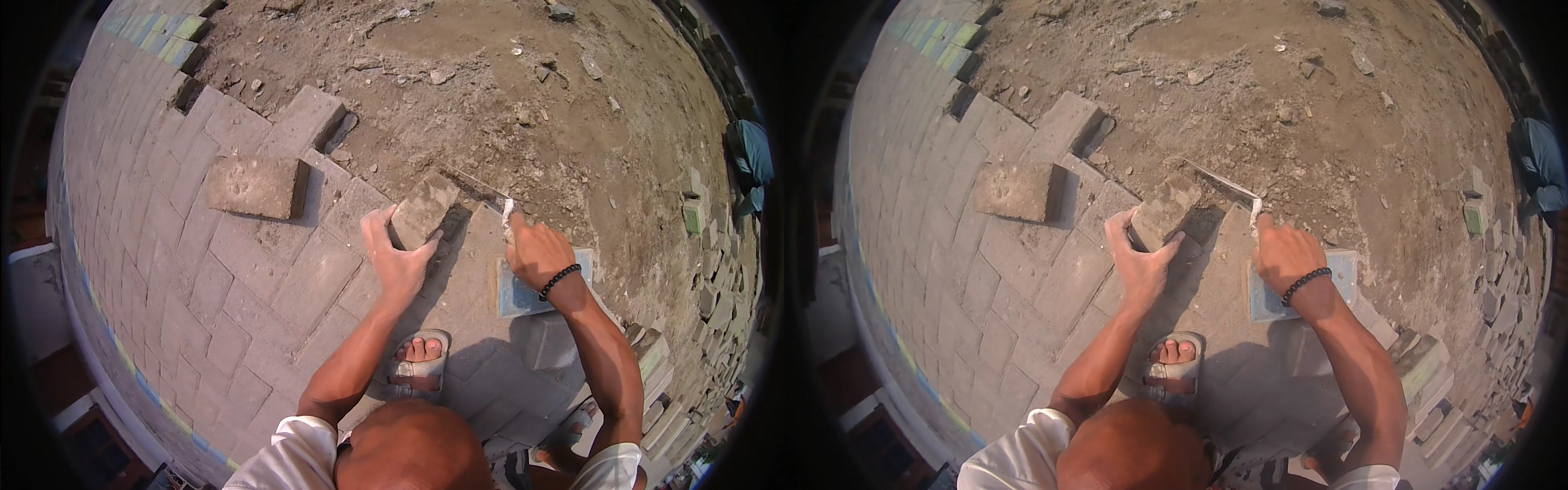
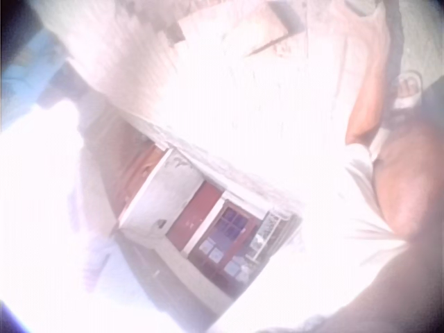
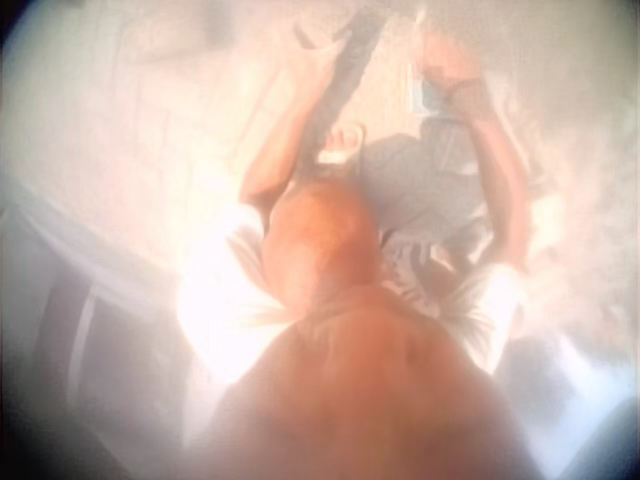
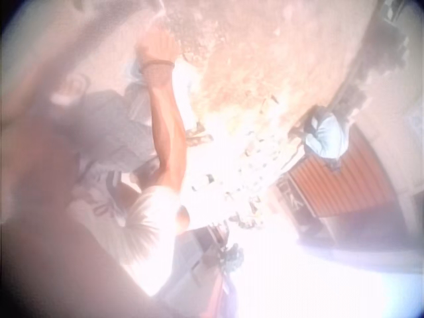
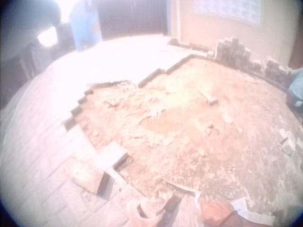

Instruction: The person applies mortar to bricks using a trowel and places them onto a prepared surface. The person repeatedly picks up bricks, applies mortar to their edges, and sets them in place to form a patterned brickwork.

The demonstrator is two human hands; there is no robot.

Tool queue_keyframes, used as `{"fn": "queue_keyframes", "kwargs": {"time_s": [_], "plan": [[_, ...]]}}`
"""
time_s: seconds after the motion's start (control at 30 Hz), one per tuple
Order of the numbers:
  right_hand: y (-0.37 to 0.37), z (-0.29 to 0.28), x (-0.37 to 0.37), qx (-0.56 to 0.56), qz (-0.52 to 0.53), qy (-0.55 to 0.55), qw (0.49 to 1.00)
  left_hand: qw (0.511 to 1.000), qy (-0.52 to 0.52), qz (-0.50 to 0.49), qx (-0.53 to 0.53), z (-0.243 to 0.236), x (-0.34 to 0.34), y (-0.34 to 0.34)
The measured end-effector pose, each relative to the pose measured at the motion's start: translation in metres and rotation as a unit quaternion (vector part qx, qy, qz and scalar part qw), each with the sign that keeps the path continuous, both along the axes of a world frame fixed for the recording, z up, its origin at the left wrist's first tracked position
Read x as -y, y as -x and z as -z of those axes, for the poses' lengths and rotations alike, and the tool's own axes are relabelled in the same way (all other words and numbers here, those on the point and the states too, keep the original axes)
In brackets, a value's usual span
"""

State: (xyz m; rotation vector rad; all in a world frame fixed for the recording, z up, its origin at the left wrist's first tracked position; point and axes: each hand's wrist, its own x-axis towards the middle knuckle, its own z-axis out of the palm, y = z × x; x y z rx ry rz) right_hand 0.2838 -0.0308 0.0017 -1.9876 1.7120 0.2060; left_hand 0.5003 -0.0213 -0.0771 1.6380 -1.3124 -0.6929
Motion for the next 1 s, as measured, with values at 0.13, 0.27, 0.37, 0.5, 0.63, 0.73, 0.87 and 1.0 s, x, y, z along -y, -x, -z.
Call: {"fn": "queue_keyframes", "kwargs": {"time_s": [0.13,0.27,0.37,0.5,0.63,0.73,0.87,1.0], "plan": [[-0.025,-0.031,-0.021,0.091,-0.021,0.031,0.995,1.0,0.01,-0.004,0.007,0.007,-0.003,-0.005],[-0.043,-0.038,-0.034,0.08,-0.019,-0.044,0.996,0.999,-0.012,-0.012,-0.041,0.012,-0.004,-0.006],[-0.013,-0.005,-0.013,0.068,0.007,0.01,0.998,1.0,-0.005,0.004,0.023,0.003,0.001,0.0],[-0.021,-0.029,-0.01,0.083,0.017,-0.028,0.996,1.0,-0.01,-0.007,-0.003,0.012,-0.004,-0.007],[-0.031,-0.029,-0.025,0.095,0.033,-0.055,0.993,1.0,0.008,0.003,0.013,0.014,-0.003,-0.005],[-0.025,-0.028,-0.012,0.071,0.045,-0.045,0.995,0.999,0.002,0.003,0.041,0.008,0.005,0.003],[-0.024,-0.035,-0.003,0.116,0.07,-0.052,0.989,1.0,-0.004,-0.006,0.021,0.009,-0.001,0.002],[-0.024,-0.027,-0.001,0.112,0.066,-0.105,0.986,0.999,0.019,0.013,0.028,0.011,0.004,0.004]]}}
